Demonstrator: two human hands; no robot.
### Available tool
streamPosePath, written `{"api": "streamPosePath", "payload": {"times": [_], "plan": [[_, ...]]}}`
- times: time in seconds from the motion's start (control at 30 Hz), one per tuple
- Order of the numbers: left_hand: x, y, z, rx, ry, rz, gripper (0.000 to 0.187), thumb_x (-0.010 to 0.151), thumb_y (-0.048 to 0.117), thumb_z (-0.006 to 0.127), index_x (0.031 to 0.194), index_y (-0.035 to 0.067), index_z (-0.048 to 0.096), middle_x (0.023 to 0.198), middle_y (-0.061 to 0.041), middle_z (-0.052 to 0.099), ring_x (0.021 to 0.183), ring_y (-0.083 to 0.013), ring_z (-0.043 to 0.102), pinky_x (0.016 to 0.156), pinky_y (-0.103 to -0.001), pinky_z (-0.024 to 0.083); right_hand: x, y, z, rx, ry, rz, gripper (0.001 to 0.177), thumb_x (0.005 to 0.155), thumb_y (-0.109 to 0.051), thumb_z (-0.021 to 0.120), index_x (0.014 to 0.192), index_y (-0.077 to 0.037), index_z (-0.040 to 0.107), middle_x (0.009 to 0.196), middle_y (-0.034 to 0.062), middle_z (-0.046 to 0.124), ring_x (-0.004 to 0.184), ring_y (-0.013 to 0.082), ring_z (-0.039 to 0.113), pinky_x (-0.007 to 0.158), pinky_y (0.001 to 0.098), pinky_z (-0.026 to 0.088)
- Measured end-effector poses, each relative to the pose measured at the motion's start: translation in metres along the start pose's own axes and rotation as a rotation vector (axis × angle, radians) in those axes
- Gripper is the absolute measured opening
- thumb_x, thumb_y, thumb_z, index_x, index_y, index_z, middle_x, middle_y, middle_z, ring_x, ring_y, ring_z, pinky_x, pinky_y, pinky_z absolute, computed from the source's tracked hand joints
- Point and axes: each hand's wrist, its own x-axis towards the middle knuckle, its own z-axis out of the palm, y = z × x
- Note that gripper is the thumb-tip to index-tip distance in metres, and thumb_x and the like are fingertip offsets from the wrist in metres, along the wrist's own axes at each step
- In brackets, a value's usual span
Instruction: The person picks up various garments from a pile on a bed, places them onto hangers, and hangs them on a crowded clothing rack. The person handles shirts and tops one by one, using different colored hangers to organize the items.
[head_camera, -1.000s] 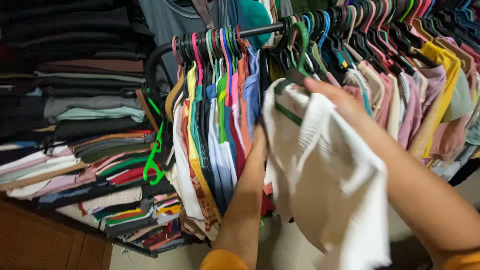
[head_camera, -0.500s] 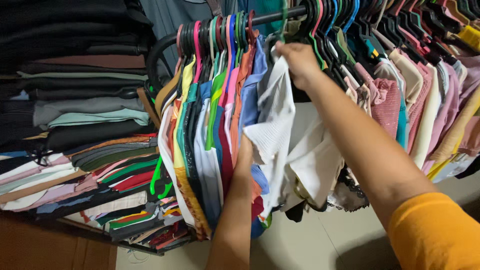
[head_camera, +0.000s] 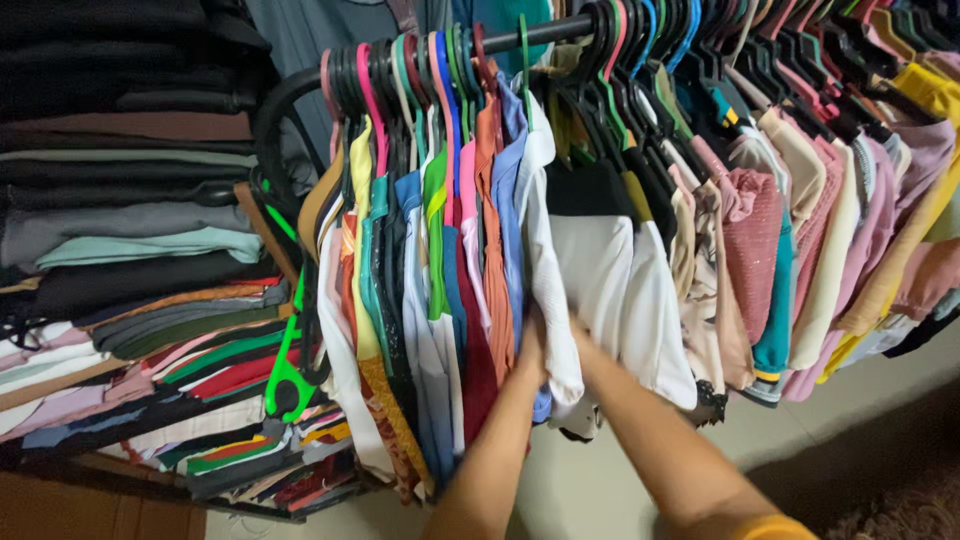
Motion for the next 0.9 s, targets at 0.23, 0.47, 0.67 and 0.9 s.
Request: {"api": "streamPosePath", "payload": {"times": [0.23,0.47,0.67,0.9], "plan": [[-0.075,-0.090,0.000,0.847,-0.027,-0.219,0.058,0.097,0.039,0.057,0.142,0.004,0.047,0.134,-0.025,0.061,0.121,-0.0353,0.059,0.100,-0.041,0.047,-0.069,0.120,-0.040,-0.449,-0.270,0.535,0.063,0.097,-0.060,0.047,0.150,-0.026,0.048,0.149,-0.0012,0.053,0.120,0.0255,0.064,0.101,0.0512,0.045],[-0.164,-0.130,-0.018,0.629,-0.435,-0.386,0.051,0.100,0.043,0.054,0.137,0.007,0.058,0.135,-0.009,0.065,0.124,-0.0203,0.059,0.105,-0.036,0.045,-0.160,0.168,-0.117,-0.215,-0.075,0.810,0.072,0.094,-0.065,0.045,0.156,-0.028,0.044,0.155,0.0021,0.053,0.122,0.0323,0.066,0.103,0.0580,0.043],[-0.180,-0.138,0.036,0.437,-0.520,-0.783,0.055,0.098,0.053,0.051,0.137,0.014,0.061,0.139,-0.006,0.066,0.124,-0.0211,0.062,0.106,-0.041,0.043,-0.226,0.159,-0.209,0.817,0.484,0.471,0.065,0.103,-0.059,0.033,0.152,-0.018,0.045,0.141,0.0120,0.060,0.118,0.0353,0.060,0.095,0.0510,0.046],[-0.166,-0.113,0.158,-0.225,-0.533,-0.801,0.049,0.100,0.049,0.050,0.135,0.016,0.059,0.144,-0.007,0.065,0.131,-0.0229,0.060,0.112,-0.044,0.042,-0.323,0.102,-0.313,1.160,0.701,-0.168,0.078,0.099,-0.068,0.028,0.158,-0.016,0.033,0.161,0.0168,0.041,0.146,0.0393,0.041,0.115,0.0575,0.035]]}}
